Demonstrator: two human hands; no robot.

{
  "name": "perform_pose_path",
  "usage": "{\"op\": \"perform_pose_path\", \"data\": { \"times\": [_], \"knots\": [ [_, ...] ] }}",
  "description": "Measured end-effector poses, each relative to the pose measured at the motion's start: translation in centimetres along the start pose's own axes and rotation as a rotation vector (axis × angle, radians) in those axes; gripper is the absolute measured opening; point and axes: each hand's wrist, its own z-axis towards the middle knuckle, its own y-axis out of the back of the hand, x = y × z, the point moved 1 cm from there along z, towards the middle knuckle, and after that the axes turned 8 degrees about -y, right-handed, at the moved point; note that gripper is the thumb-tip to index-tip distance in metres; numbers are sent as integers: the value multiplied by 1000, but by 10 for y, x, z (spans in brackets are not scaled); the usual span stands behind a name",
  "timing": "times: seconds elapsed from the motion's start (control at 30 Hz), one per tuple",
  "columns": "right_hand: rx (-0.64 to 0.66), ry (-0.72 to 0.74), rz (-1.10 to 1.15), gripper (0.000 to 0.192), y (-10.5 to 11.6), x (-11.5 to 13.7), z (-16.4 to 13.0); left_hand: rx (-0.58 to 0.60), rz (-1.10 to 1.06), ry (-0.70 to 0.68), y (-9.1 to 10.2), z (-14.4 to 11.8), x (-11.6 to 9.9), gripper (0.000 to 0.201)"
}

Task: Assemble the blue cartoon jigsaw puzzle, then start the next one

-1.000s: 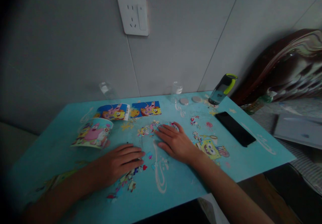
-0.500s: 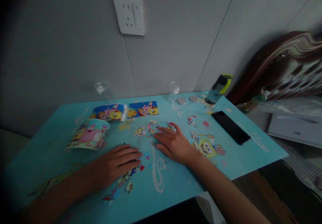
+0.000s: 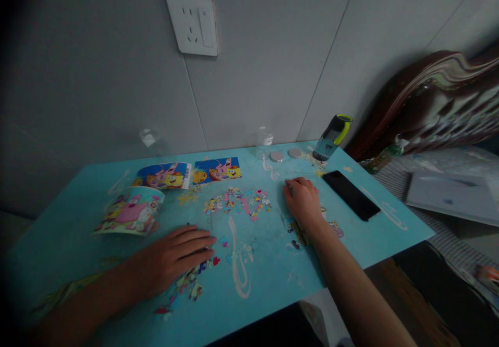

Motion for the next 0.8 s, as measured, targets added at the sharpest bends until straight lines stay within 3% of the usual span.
{"op": "perform_pose_path", "data": {
  "times": [0.17, 0.53, 0.8],
  "knots": [
    [-8, -121, -86, 42, -3, -24, 7, -4, 5, 0, -1, 0, 0, 44],
    [1, -181, -44, 34, -6, -22, 9, 21, 35, -12, -1, 0, 0, 41],
    [54, -179, 170, 27, -3, -15, 10, -8, 26, -23, 1, 1, 0, 41]
  ]
}}
